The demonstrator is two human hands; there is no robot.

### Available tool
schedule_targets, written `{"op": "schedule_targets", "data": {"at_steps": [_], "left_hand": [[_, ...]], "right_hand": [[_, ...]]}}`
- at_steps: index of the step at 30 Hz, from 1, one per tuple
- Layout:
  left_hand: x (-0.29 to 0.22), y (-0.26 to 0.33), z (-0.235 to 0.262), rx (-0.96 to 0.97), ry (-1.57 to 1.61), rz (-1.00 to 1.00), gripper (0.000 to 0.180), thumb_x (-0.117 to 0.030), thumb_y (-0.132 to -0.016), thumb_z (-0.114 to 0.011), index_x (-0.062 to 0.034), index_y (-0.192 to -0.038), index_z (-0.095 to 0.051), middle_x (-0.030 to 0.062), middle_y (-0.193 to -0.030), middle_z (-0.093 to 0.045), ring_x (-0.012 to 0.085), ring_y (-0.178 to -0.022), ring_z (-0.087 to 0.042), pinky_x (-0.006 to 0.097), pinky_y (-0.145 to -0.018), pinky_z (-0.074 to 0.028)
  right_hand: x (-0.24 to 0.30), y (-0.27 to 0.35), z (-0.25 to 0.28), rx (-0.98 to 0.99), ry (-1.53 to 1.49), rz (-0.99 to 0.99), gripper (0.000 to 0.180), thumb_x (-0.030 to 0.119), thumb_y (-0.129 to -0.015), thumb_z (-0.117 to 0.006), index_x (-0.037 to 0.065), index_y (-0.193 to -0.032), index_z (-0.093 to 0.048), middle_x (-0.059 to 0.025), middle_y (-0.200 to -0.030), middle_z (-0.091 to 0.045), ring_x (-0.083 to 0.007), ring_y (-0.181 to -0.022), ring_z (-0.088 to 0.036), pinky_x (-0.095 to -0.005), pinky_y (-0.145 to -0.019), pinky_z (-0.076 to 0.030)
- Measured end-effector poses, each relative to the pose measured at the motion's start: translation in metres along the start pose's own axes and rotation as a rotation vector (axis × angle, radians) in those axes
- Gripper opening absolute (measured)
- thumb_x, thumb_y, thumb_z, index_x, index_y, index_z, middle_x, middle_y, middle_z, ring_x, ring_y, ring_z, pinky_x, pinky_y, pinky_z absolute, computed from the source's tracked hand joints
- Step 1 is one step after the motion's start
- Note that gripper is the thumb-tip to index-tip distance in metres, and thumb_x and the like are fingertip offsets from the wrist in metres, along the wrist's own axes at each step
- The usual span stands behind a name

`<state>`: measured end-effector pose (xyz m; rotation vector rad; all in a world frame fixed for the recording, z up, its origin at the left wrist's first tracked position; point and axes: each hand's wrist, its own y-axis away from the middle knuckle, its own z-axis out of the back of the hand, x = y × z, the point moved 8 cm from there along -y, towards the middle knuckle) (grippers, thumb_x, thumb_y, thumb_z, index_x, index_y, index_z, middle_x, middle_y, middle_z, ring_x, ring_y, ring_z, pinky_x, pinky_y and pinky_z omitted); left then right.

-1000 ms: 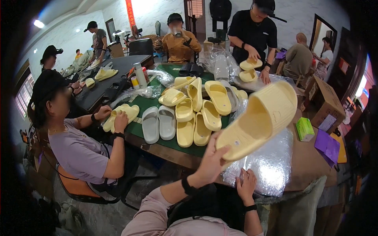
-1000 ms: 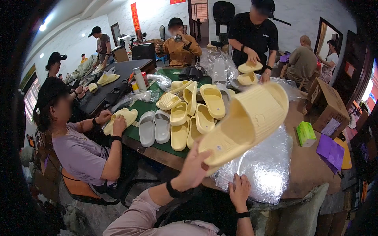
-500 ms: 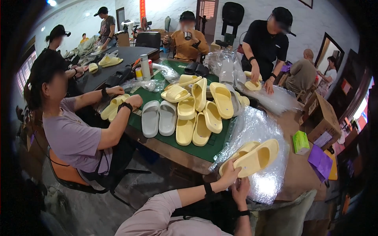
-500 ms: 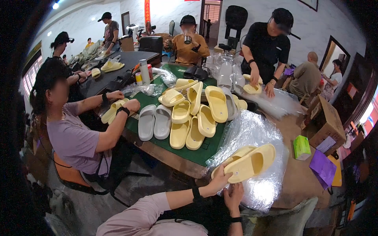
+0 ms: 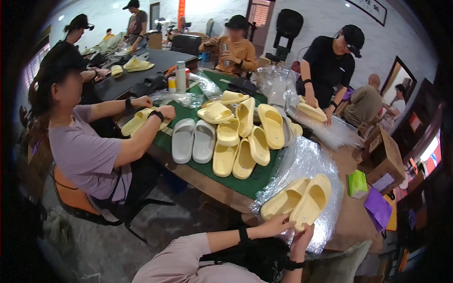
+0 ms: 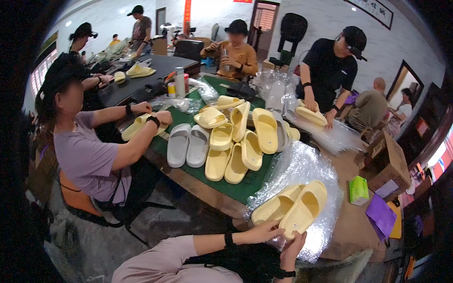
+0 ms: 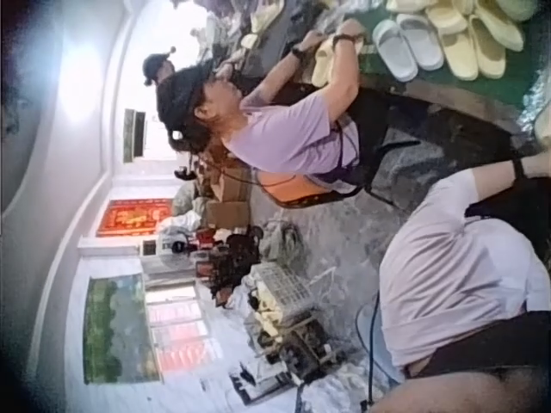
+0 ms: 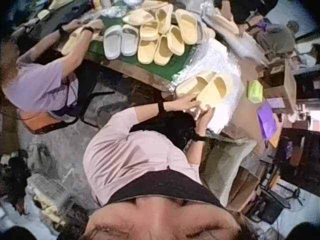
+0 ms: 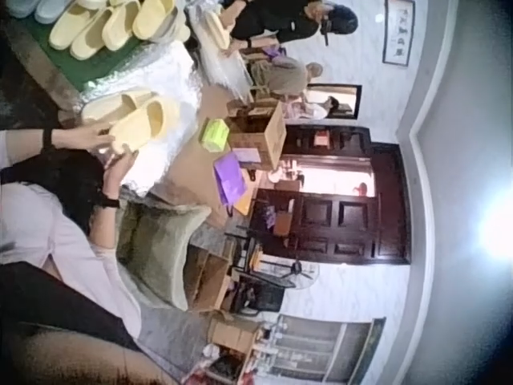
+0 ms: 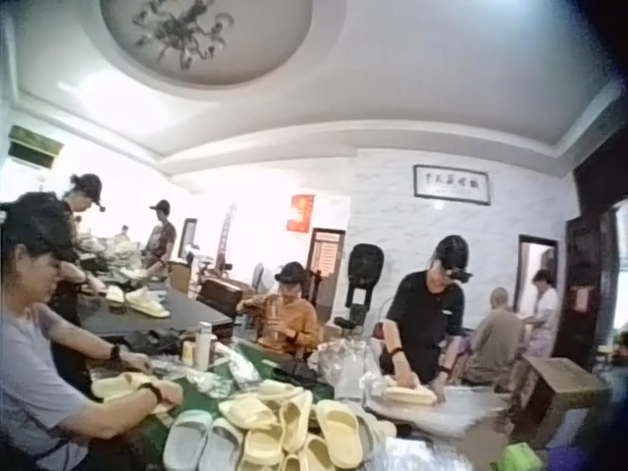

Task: The recorder is packing yellow sandals into bubble wrap and putting them into a large sack.

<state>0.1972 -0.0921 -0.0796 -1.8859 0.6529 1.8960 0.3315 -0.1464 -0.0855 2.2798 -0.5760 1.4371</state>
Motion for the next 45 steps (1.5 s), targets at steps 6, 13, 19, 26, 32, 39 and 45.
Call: {"op": "schedule_targets", "data": {"at_steps": [6,13,19,26,32,39,45], "left_hand": [[-0.024,0.028,0.038,-0.353,-0.765,-0.462,0.03,-0.021,-0.079,-0.068,-0.0078,-0.106,-0.064,0.0148,-0.119,-0.052,0.0345,-0.111,-0.047,0.048,-0.097,-0.034],[0.004,0.028,0.053,-0.425,-0.922,-0.302,0.049,-0.023,-0.072,-0.072,-0.0093,-0.118,-0.059,0.0258,-0.131,-0.039,0.0419,-0.12,-0.039,0.049,-0.1,-0.034],[-0.008,0.032,0.037,-0.381,-0.888,-0.341,0.046,-0.031,-0.078,-0.069,-0.0111,-0.119,-0.06,0.0183,-0.117,-0.051,0.0346,-0.106,-0.048,0.043,-0.091,-0.037],[0.001,0.023,0.032,-0.309,-0.853,-0.379,0.037,-0.019,-0.088,-0.056,-0.0016,-0.121,-0.056,0.0201,-0.117,-0.056,0.0338,-0.113,-0.05,0.042,-0.098,-0.039],[0.028,0.023,0.016,-0.057,-0.908,-0.322,0.054,-0.017,-0.09,-0.054,-0.0047,-0.139,-0.036,0.0275,-0.135,-0.042,0.0381,-0.127,-0.041,0.044,-0.104,-0.035],[0.034,0.028,0.01,-0.011,-0.977,-0.298,0.066,-0.026,-0.094,-0.05,-0.0036,-0.147,-0.018,0.0293,-0.14,-0.036,0.0399,-0.133,-0.034,0.045,-0.109,-0.029],[0.032,0.028,0.015,-0.003,-0.854,-0.224,0.07,-0.027,-0.094,-0.05,0.0047,-0.145,-0.014,0.0303,-0.138,-0.037,0.0391,-0.132,-0.035,0.042,-0.109,-0.029]], "right_hand": [[0.033,0.009,0.043,-0.25,-0.009,0.178,0.022,0.014,-0.091,-0.05,0.002,-0.109,-0.045,-0.0119,-0.103,-0.057,-0.0203,-0.092,-0.058,-0.034,-0.08,-0.049],[-0.009,0.013,0.059,-0.19,0.311,-0.041,0.028,0.014,-0.087,-0.056,0.003,-0.11,-0.046,-0.0086,-0.097,-0.056,-0.0174,-0.086,-0.056,-0.0289,-0.074,-0.047],[0.05,0.024,0.015,-0.23,1.285,0.517,0.067,0.008,-0.076,-0.065,0.005,-0.137,-0.038,-0.0251,-0.134,-0.036,-0.0428,-0.122,-0.037,-0.0498,-0.102,-0.033],[0.008,-0.019,-0.03,0.295,1.48,0.246,0.055,0.028,-0.079,-0.066,0.011,-0.13,-0.053,-0.0331,-0.14,-0.032,-0.0466,-0.133,-0.027,-0.0494,-0.108,-0.026],[-0.002,-0.036,-0.035,0.297,1.576,0.145,0.056,0.044,-0.085,-0.058,0.014,-0.132,-0.051,-0.0338,-0.143,-0.029,-0.0476,-0.135,-0.024,-0.0508,-0.109,-0.025],[-0.011,-0.091,-0.021,0.235,1.481,0.047,0.056,0.046,-0.088,-0.055,0.002,-0.121,-0.058,-0.0355,-0.14,-0.032,-0.0475,-0.131,-0.03,-0.0483,-0.109,-0.025],[-0.015,-0.096,-0.004,0.24,1.276,0.094,0.042,0.028,-0.088,-0.057,-0.004,-0.116,-0.058,-0.0306,-0.13,-0.043,-0.0419,-0.122,-0.042,-0.0464,-0.104,-0.032]]}}
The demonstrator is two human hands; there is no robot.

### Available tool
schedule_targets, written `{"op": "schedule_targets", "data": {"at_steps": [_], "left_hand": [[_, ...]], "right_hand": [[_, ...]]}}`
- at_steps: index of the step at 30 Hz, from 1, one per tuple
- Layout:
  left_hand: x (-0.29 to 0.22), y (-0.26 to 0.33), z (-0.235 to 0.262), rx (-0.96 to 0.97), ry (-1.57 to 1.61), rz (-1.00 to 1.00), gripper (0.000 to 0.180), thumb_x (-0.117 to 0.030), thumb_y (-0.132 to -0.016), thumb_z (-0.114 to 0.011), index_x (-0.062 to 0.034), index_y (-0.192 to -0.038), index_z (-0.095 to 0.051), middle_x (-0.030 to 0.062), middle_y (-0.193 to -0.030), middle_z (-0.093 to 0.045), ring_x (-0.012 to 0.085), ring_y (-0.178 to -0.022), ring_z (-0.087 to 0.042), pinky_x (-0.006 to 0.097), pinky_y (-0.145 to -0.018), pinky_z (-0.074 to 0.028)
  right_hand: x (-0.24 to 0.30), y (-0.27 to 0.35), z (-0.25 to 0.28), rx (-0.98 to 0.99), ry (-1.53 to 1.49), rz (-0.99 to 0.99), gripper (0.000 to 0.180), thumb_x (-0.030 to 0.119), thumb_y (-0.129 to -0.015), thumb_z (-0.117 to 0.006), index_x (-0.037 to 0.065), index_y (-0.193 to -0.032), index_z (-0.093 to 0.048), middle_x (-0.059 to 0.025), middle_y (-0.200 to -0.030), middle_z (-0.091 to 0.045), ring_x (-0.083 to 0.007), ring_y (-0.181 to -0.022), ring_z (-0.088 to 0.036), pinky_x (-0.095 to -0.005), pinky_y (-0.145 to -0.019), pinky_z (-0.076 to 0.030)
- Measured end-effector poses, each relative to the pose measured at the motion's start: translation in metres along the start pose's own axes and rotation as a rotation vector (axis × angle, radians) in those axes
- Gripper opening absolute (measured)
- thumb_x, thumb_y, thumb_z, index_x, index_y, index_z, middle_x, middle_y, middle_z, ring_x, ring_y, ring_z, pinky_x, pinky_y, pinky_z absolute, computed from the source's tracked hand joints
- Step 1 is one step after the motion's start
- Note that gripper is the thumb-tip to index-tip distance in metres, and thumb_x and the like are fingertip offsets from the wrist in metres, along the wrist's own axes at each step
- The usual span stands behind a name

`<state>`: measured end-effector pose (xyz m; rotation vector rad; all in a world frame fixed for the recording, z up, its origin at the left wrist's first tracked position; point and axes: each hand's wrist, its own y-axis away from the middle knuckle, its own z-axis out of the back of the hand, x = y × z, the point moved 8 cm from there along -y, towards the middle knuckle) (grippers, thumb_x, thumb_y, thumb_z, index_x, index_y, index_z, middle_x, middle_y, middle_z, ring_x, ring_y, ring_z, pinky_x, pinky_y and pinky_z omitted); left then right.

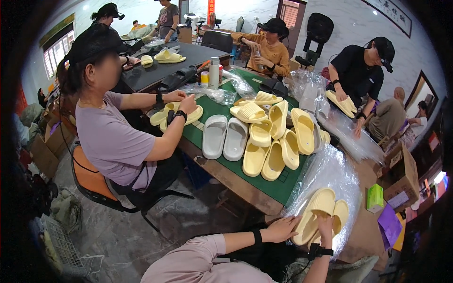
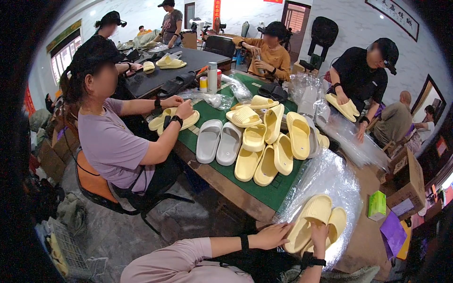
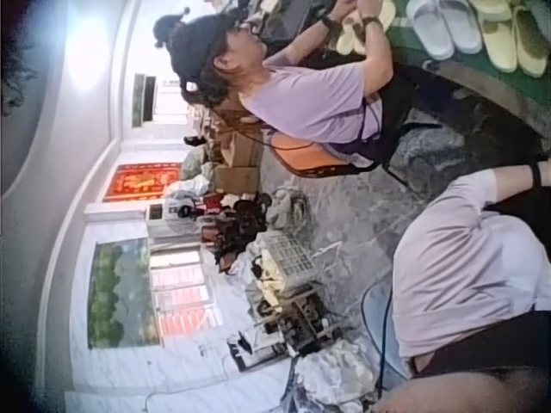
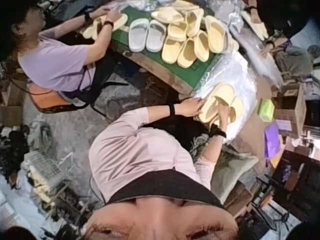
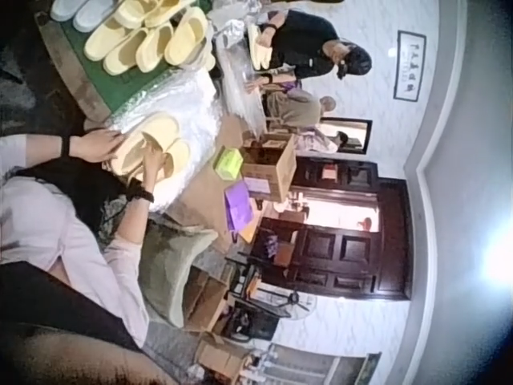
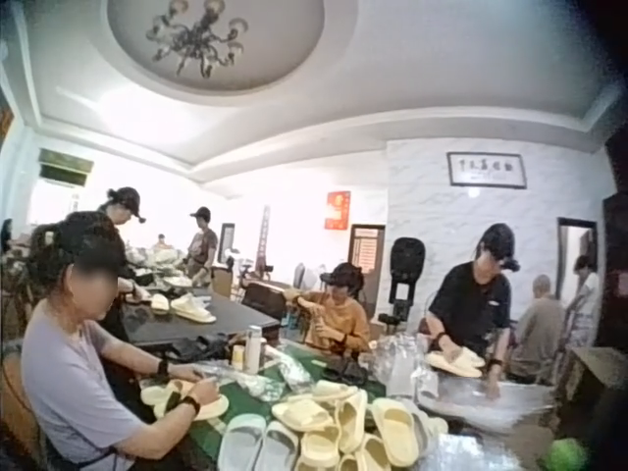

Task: The recorder is packing yellow sandals into bubble wrap and putting them into a large sack.

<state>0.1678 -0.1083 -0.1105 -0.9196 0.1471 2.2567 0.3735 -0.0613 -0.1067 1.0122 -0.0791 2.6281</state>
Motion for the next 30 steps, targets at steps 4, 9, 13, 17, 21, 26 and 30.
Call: {"op": "schedule_targets", "data": {"at_steps": [4,9,13,17,21,26,30], "left_hand": [[0.002,-0.001,0.0,-0.002,-0.051,-0.022,0.067,-0.022,-0.092,-0.052,0.0024,-0.145,-0.02,0.029,-0.139,-0.036,0.0375,-0.134,-0.033,0.044,-0.109,-0.028],[-0.022,-0.009,0.002,0.117,-0.286,-0.058,0.059,-0.02,-0.088,-0.054,-0.0085,-0.143,-0.036,0.0243,-0.146,-0.029,0.0379,-0.138,-0.023,0.048,-0.111,-0.022],[-0.048,-0.014,0.004,-0.104,-0.236,-0.399,0.052,-0.028,-0.086,-0.056,-0.0121,-0.135,-0.048,0.0217,-0.147,-0.028,0.0411,-0.137,-0.022,0.05,-0.113,-0.019],[-0.039,-0.019,-0.014,0.024,-0.335,-0.32,0.05,-0.036,-0.086,-0.055,-0.0064,-0.126,-0.053,0.0217,-0.144,-0.034,0.0415,-0.133,-0.03,0.05,-0.111,-0.022],[-0.027,-0.033,-0.037,0.082,-0.459,-0.248,0.058,-0.041,-0.084,-0.057,-0.0017,-0.126,-0.052,0.0225,-0.142,-0.036,0.0422,-0.13,-0.035,0.05,-0.109,-0.024],[-0.046,-0.021,-0.008,0.031,-0.333,-0.272,0.067,-0.042,-0.079,-0.06,0.0005,-0.13,-0.048,0.0233,-0.136,-0.043,0.0432,-0.129,-0.036,0.051,-0.108,-0.026],[-0.044,-0.011,-0.018,-0.054,-0.34,-0.415,0.064,-0.038,-0.081,-0.059,-0.0012,-0.132,-0.049,0.0237,-0.135,-0.044,0.0445,-0.129,-0.035,0.054,-0.107,-0.025]], "right_hand": [[0.014,0.03,0.028,-0.082,-0.298,-0.068,0.037,0.011,-0.091,-0.051,-0.005,-0.125,-0.048,-0.0197,-0.128,-0.046,-0.03,-0.115,-0.049,-0.0397,-0.099,-0.038],[0.004,0.076,0.06,-0.314,-0.605,0.155,0.036,0.006,-0.094,-0.047,-0.004,-0.129,-0.043,-0.0143,-0.126,-0.049,-0.0227,-0.114,-0.05,-0.0342,-0.098,-0.04],[0.002,0.12,0.06,-0.2,-0.678,0.127,0.048,0.006,-0.092,-0.055,-0.003,-0.135,-0.036,-0.0164,-0.13,-0.046,-0.0259,-0.12,-0.047,-0.037,-0.101,-0.038],[-0.047,0.14,0.052,-0.236,-0.625,0.151,0.041,0.007,-0.092,-0.056,-0.004,-0.129,-0.043,-0.0112,-0.123,-0.053,-0.0201,-0.113,-0.052,-0.0336,-0.097,-0.041],[-0.001,0.166,0.042,0.014,-0.601,0.308,0.037,0.021,-0.093,-0.058,-0.003,-0.121,-0.054,-0.0116,-0.114,-0.061,-0.0191,-0.101,-0.057,-0.0306,-0.084,-0.046],[0.007,0.176,0.041,0.054,-0.518,0.195,0.043,0.017,-0.09,-0.061,-0.003,-0.126,-0.051,-0.0141,-0.117,-0.06,-0.0219,-0.105,-0.057,-0.0341,-0.088,-0.045],[-0.009,0.169,0.038,0.02,-0.365,0.297,0.04,0.004,-0.092,-0.053,-0.004,-0.13,-0.043,-0.014,-0.125,-0.051,-0.0211,-0.114,-0.052,-0.0334,-0.094,-0.044]]}}
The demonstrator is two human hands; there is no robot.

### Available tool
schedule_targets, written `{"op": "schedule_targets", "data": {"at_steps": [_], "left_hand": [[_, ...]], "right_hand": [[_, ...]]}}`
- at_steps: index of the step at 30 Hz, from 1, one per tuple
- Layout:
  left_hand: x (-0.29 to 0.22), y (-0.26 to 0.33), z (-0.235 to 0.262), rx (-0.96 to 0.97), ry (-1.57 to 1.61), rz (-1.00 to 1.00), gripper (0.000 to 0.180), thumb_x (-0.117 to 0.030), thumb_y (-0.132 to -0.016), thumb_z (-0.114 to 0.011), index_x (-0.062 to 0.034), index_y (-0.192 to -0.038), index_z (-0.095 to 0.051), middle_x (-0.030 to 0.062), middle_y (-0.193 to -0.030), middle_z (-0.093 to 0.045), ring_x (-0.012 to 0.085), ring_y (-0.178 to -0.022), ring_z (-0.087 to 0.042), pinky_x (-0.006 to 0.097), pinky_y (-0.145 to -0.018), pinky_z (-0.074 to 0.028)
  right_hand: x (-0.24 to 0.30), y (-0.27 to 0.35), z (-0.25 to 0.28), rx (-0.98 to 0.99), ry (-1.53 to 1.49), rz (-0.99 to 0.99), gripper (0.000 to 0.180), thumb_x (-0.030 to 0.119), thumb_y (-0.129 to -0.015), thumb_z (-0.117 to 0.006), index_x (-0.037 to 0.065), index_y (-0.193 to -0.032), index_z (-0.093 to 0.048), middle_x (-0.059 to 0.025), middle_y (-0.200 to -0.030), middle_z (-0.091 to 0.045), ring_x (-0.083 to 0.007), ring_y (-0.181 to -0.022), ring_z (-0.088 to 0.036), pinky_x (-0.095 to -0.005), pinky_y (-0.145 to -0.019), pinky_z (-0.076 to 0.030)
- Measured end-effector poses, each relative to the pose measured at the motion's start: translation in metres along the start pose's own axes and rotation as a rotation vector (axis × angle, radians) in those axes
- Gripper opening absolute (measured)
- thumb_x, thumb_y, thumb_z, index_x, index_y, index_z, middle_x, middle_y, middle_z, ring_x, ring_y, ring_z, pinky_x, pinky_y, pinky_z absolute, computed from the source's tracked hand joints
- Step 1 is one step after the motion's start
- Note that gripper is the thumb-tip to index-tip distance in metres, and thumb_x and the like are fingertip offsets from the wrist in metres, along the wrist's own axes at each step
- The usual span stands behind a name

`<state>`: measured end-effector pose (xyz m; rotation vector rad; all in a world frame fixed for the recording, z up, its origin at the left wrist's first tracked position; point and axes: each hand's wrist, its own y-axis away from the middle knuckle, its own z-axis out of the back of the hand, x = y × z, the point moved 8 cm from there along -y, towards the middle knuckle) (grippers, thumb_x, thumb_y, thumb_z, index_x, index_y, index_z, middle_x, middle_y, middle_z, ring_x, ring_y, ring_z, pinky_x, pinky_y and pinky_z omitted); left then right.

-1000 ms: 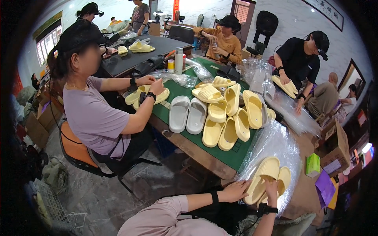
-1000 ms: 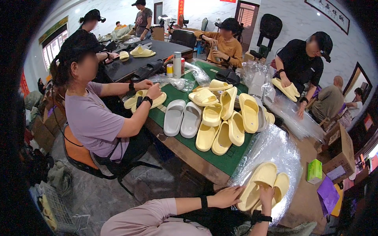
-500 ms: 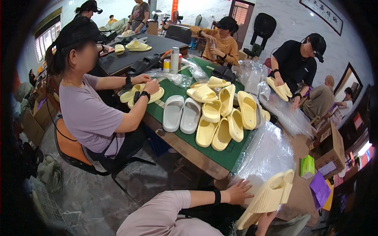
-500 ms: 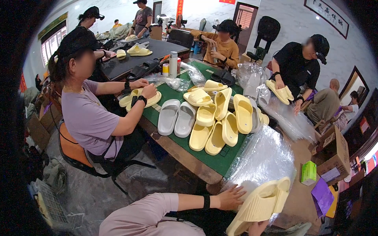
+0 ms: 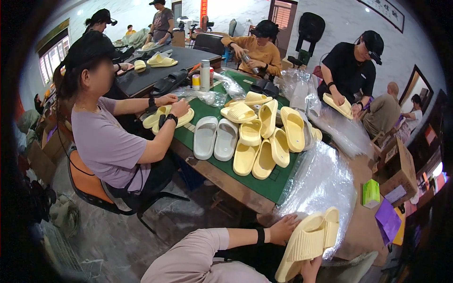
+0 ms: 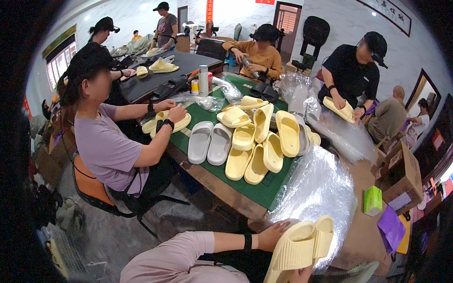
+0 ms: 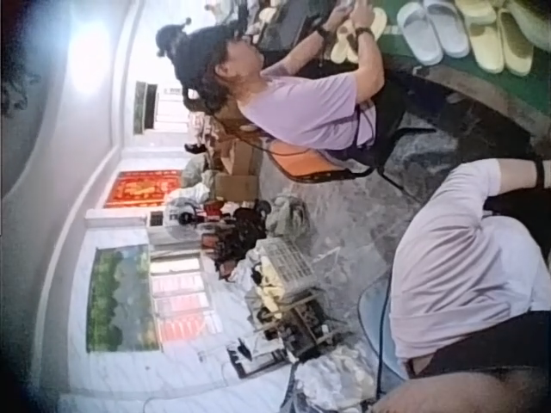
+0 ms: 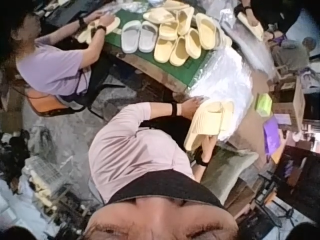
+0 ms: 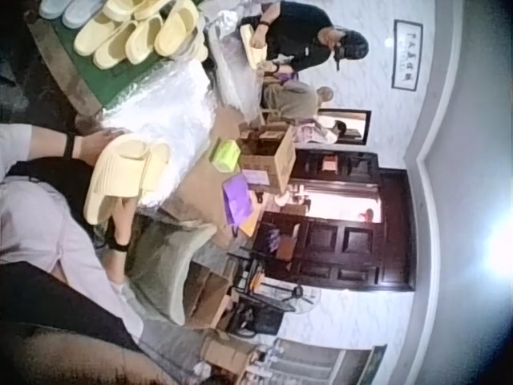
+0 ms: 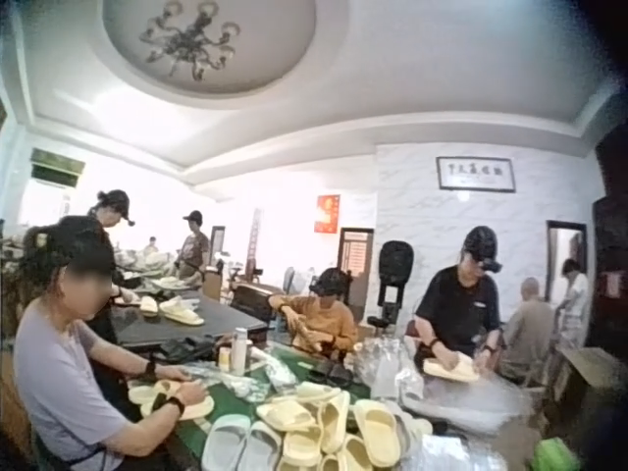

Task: The recorder is packing yellow sandals into bubble wrap and putting them into a large sack.

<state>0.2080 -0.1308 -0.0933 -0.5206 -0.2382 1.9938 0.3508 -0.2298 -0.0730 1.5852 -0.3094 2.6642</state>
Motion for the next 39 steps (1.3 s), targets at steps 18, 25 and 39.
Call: {"op": "schedule_targets", "data": {"at_steps": [18,25,39], "left_hand": [[0.025,0.001,0.028,0.047,0.018,-0.083,0.043,-0.022,-0.073,-0.068,-0.009,-0.113,-0.062,0.0128,-0.117,-0.058,0.0316,-0.114,-0.051,0.048,-0.097,-0.039],[0.017,0.005,0.028,0.06,0.013,-0.123,0.044,-0.029,-0.072,-0.07,-0.0059,-0.108,-0.062,0.0142,-0.114,-0.056,0.033,-0.108,-0.052,0.046,-0.093,-0.041],[0.03,0.018,0.023,-0.025,0.013,-0.132,0.045,-0.013,-0.07,-0.066,-0.0053,-0.114,-0.061,0.0144,-0.114,-0.06,0.0337,-0.115,-0.052,0.05,-0.1,-0.039]], "right_hand": [[0.072,-0.074,-0.012,-0.093,0.576,0.038,0.027,0.017,-0.081,-0.061,-0.009,-0.087,-0.063,-0.0265,-0.108,-0.051,-0.042,-0.104,-0.046,-0.0481,-0.093,-0.035],[0.072,-0.074,-0.013,-0.128,0.729,0.096,0.027,0.019,-0.081,-0.063,-0.007,-0.091,-0.065,-0.0253,-0.109,-0.05,-0.0411,-0.108,-0.046,-0.0504,-0.094,-0.035],[0.085,-0.076,-0.034,-0.087,0.903,0.164,0.028,0.021,-0.075,-0.067,-0.002,-0.092,-0.07,-0.0207,-0.121,-0.05,-0.0377,-0.121,-0.041,-0.0495,-0.105,-0.029]]}}
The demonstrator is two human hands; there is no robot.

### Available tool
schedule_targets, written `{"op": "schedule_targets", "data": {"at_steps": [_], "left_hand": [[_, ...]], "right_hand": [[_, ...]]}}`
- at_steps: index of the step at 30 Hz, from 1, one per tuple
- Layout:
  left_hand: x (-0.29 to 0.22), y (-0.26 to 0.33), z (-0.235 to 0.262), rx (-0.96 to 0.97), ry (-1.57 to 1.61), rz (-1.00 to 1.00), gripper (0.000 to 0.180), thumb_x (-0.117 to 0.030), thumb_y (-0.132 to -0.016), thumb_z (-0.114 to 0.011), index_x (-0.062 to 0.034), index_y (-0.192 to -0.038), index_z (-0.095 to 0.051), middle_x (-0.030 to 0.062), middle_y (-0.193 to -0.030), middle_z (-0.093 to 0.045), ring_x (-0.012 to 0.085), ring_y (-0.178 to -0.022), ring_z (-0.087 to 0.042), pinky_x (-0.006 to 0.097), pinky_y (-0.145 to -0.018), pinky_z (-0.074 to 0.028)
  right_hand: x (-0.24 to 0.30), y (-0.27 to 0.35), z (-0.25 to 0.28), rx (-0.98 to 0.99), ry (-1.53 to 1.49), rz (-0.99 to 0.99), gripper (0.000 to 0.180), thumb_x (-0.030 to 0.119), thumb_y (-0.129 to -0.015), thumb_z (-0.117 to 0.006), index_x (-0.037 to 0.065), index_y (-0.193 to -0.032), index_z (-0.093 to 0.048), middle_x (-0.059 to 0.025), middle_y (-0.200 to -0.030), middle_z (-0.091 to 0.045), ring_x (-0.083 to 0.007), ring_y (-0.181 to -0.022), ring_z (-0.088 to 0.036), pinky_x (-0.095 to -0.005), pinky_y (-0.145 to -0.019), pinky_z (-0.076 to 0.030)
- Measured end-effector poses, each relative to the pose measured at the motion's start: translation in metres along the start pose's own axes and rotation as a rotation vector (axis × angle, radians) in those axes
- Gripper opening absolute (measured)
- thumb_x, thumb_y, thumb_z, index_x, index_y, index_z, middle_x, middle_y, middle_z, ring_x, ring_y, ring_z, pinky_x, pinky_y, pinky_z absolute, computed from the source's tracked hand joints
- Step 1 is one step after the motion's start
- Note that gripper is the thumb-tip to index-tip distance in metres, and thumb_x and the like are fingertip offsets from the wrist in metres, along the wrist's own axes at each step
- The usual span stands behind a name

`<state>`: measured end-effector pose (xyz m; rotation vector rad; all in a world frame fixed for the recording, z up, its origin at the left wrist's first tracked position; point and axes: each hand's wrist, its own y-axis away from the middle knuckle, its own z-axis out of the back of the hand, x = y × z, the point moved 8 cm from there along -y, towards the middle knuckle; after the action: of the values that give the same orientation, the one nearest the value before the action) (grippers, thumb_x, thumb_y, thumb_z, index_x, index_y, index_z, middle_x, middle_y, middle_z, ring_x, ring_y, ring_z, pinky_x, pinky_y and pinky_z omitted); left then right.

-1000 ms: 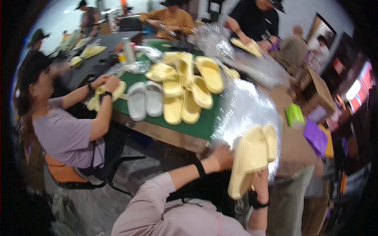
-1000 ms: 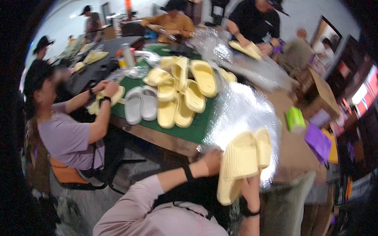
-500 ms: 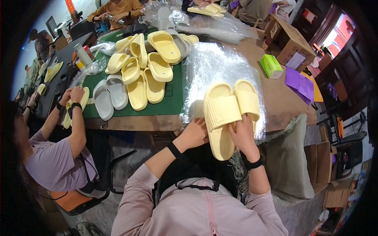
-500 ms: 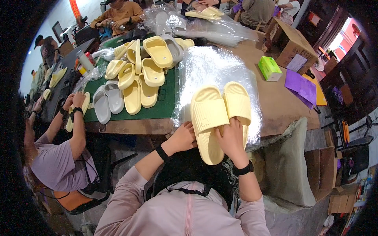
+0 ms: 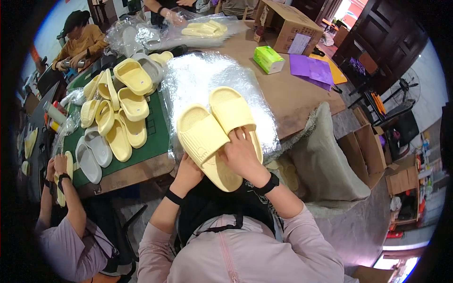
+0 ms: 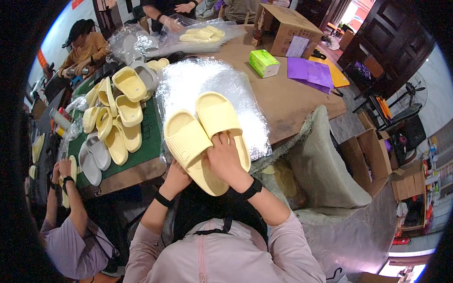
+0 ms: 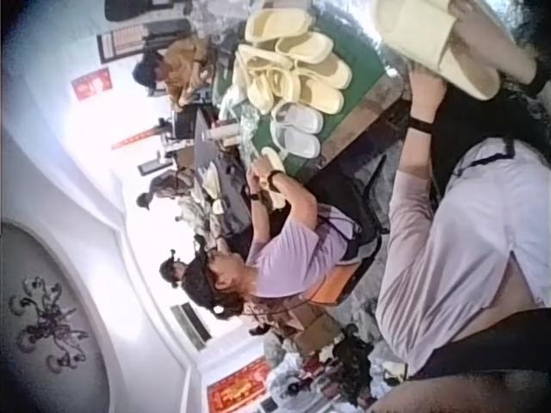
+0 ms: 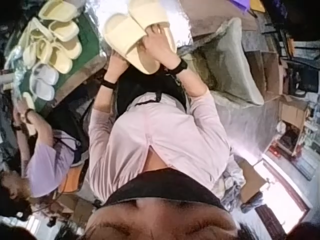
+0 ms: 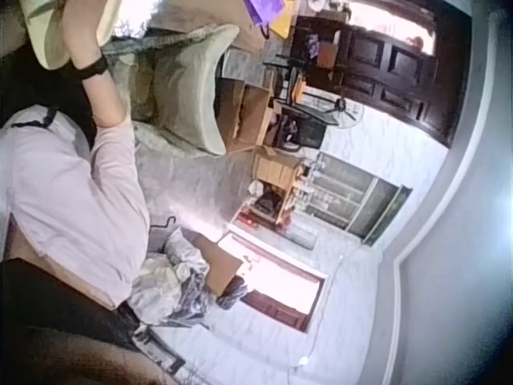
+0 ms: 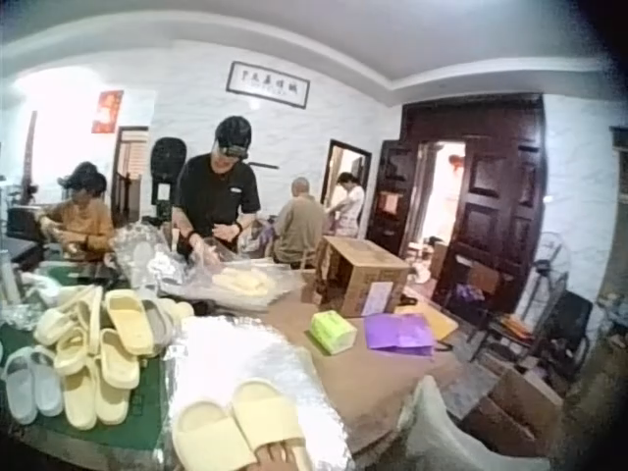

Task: The recorder is packing yellow sandals into bubble wrap and putting them into a large sack.

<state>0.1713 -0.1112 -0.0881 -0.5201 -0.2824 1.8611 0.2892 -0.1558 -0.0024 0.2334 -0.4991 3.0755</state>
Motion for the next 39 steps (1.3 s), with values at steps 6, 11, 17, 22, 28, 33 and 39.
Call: {"op": "schedule_targets", "data": {"at_steps": [6,11,17,22,28,33,39], "left_hand": [[0.004,-0.007,0.003,-0.016,0.221,0.128,0.044,-0.012,-0.074,-0.064,-0.0065,-0.117,-0.059,0.0155,-0.117,-0.059,0.0327,-0.116,-0.052,0.045,-0.1,-0.04],[0.006,-0.007,0.014,-0.017,0.302,0.193,0.044,-0.013,-0.083,-0.058,-0.0087,-0.126,-0.052,0.0126,-0.125,-0.056,0.0325,-0.118,-0.051,0.042,-0.102,-0.04],[0.043,0.002,-0.043,-0.075,0.744,0.245,0.037,-0.015,-0.086,-0.054,-0.0064,-0.122,-0.056,0.0109,-0.127,-0.055,0.0219,-0.119,-0.051,0.038,-0.098,-0.043],[0.008,-0.009,-0.012,0.106,-0.09,0.044,0.018,-0.016,-0.075,-0.061,-0.0067,-0.09,-0.066,0.0102,-0.104,-0.057,0.0292,-0.104,-0.051,0.037,-0.089,-0.042],[0.001,-0.01,0.01,-0.02,-0.042,0.035,0.037,-0.024,-0.068,-0.072,-0.0031,-0.096,-0.061,0.0105,-0.109,-0.055,0.0272,-0.103,-0.052,0.037,-0.087,-0.042],[0.001,-0.016,0.001,0.052,-0.155,0.048,0.021,-0.017,-0.071,-0.064,-0.0056,-0.088,-0.06,0.0064,-0.094,-0.054,0.0226,-0.091,-0.053,0.034,-0.077,-0.043],[0.008,-0.015,-0.003,-0.006,-0.075,0.043,0.017,-0.014,-0.074,-0.062,-0.0059,-0.089,-0.061,0.007,-0.095,-0.055,0.0235,-0.091,-0.054,0.035,-0.078,-0.043]], "right_hand": [[0.001,0.001,0.001,-0.065,0.08,0.082,0.027,0.027,-0.078,-0.065,0.003,-0.086,-0.072,-0.017,-0.113,-0.055,-0.0352,-0.119,-0.044,-0.0529,-0.108,-0.025],[0.009,-0.004,-0.005,0.034,0.092,0.101,0.037,0.025,-0.07,-0.07,0.001,-0.098,-0.069,-0.0182,-0.119,-0.052,-0.0365,-0.12,-0.044,-0.0518,-0.109,-0.025],[0.009,0.005,0.024,-0.099,-0.119,0.1,0.046,0.011,-0.066,-0.071,0.004,-0.11,-0.061,-0.0191,-0.113,-0.053,-0.0412,-0.109,-0.046,-0.0518,-0.099,-0.034],[-0.015,0.032,0.032,0.005,-0.164,-0.05,0.036,0.006,-0.075,-0.067,-0.001,-0.109,-0.057,-0.0239,-0.111,-0.05,-0.0439,-0.105,-0.046,-0.0492,-0.094,-0.036],[-0.032,0.046,0.044,-0.113,-0.323,-0.121,0.036,0.007,-0.078,-0.064,-0.002,-0.112,-0.056,-0.0253,-0.113,-0.05,-0.047,-0.107,-0.043,-0.0517,-0.093,-0.035],[-0.04,0.049,0.042,-0.148,-0.291,-0.134,0.034,0.008,-0.079,-0.063,-0.002,-0.111,-0.056,-0.0262,-0.115,-0.05,-0.0473,-0.107,-0.044,-0.0522,-0.093,-0.036],[-0.039,0.048,0.039,-0.126,-0.376,-0.149,0.032,0.008,-0.08,-0.062,-0.002,-0.11,-0.056,-0.0262,-0.114,-0.05,-0.0465,-0.107,-0.044,-0.0505,-0.092,-0.037]]}}
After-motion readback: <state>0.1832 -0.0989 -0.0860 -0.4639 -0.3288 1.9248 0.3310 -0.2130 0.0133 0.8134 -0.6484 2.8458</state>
